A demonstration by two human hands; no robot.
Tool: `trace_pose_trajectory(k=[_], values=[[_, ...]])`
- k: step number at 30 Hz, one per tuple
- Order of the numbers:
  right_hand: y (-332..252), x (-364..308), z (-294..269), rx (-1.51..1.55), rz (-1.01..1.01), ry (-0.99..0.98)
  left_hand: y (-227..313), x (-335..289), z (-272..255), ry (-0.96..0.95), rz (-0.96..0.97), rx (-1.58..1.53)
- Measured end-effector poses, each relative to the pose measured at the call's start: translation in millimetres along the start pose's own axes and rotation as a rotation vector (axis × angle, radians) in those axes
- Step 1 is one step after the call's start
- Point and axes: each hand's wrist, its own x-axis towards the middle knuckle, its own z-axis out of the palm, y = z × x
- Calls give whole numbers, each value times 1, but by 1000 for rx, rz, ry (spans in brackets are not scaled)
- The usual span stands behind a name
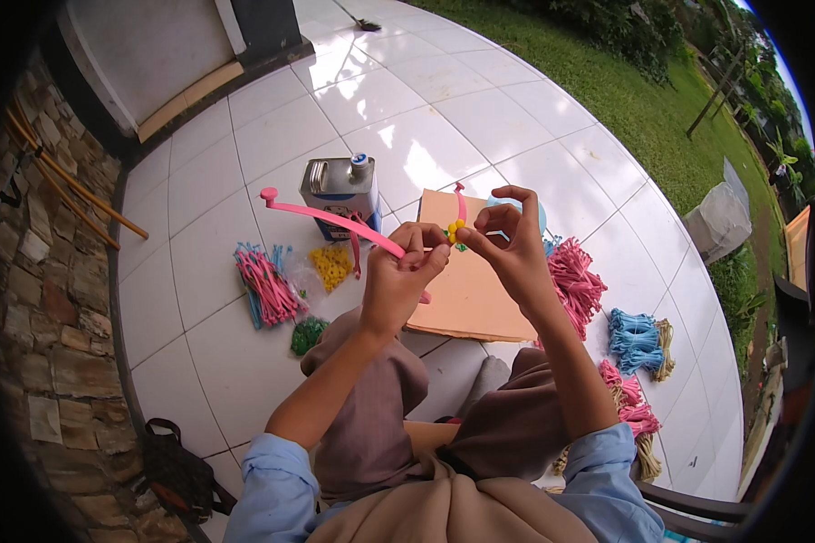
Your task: The person applies adhesive to small plastic flowers and a strap, then presses the flowers onto the strap while it rests on a board.
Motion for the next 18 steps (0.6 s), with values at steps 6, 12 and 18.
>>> trace_pose_trajectory(k=[6, 12, 18], values=[[2, 2, 5, 301, 65, 54, -8, 2, 0, 14, 75, 10], [1, -1, 18, 157, -65, 74, -5, 2, 3, 31, 63, 118], [5, -1, 26, 134, -160, 124, 0, 0, 3, 41, 9, 91]])
